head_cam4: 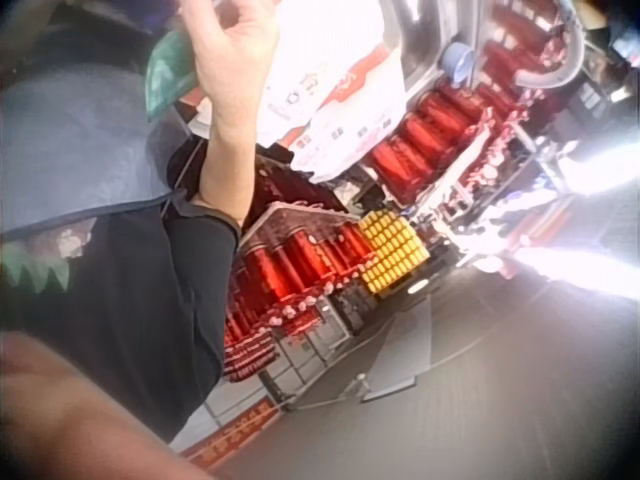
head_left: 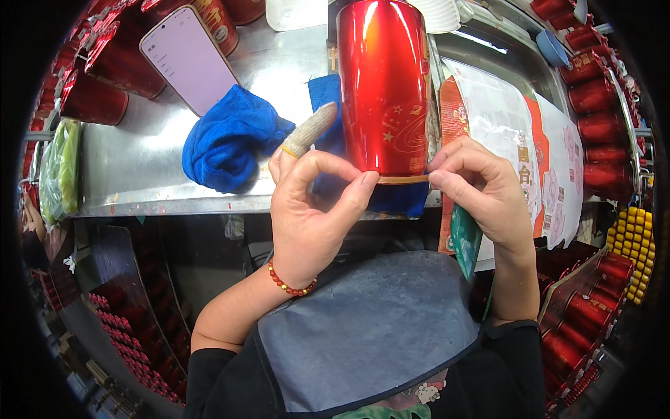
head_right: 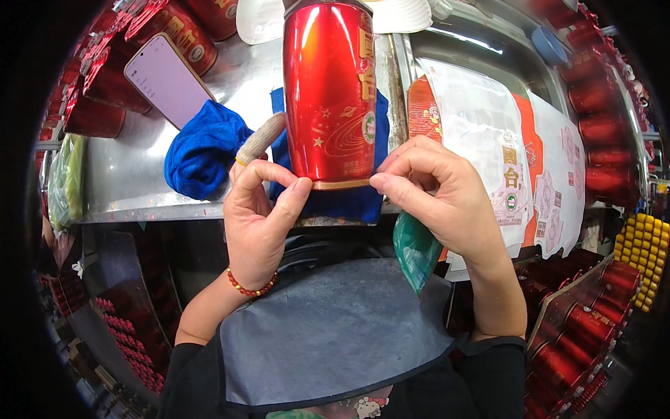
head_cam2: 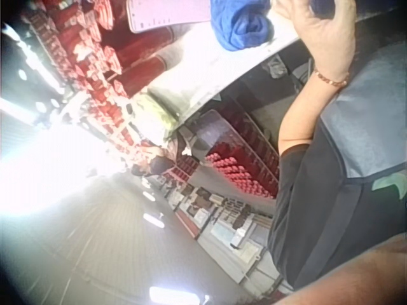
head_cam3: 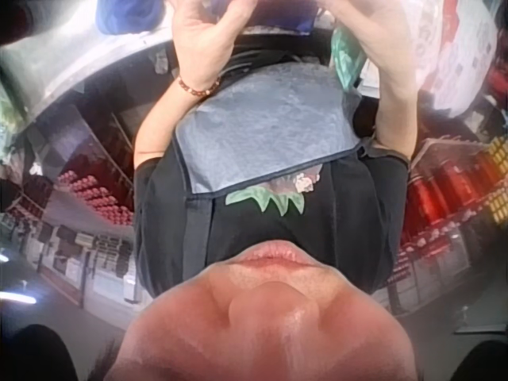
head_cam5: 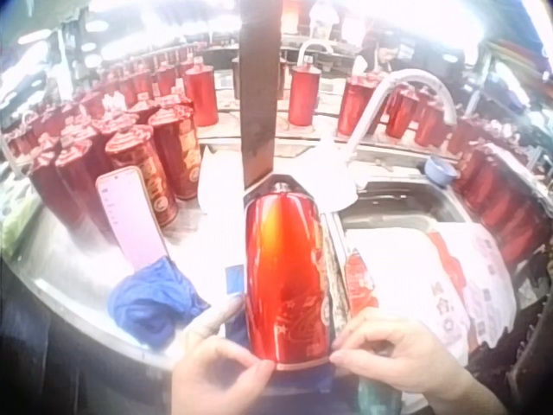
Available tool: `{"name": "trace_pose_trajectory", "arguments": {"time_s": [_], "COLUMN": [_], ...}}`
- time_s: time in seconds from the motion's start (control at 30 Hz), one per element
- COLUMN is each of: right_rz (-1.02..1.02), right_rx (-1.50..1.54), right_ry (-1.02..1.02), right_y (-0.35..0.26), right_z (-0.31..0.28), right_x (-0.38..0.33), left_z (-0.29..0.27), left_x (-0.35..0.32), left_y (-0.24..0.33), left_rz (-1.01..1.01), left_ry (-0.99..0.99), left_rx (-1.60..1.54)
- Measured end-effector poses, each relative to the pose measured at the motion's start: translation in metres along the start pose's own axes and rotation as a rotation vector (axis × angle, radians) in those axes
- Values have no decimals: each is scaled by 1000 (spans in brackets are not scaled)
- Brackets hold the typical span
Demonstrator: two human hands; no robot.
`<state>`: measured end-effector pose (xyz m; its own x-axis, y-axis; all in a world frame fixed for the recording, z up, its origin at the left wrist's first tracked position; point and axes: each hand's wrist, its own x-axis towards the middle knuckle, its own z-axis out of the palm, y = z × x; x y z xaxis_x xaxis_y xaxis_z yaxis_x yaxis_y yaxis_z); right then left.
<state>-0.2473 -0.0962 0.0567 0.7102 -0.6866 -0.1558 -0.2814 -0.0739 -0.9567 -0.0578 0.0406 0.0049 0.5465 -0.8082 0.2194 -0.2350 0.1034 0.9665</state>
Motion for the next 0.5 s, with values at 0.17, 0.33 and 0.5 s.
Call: {"name": "trace_pose_trajectory", "arguments": {"time_s": [0.17, 0.33, 0.5], "right_rz": [14, 12, 23], "right_rx": [-20, -21, -14], "right_ry": [-5, -9, -11], "right_y": [0, 1, 3], "right_z": [-1, 1, 2], "right_x": [1, 4, 3], "left_z": [-2, -4, -15], "left_x": [-2, -7, -12], "left_y": [1, -2, 6], "left_rz": [-89, -139, 288], "left_ry": [-19, 57, 53], "left_rx": [-26, -55, 338]}}
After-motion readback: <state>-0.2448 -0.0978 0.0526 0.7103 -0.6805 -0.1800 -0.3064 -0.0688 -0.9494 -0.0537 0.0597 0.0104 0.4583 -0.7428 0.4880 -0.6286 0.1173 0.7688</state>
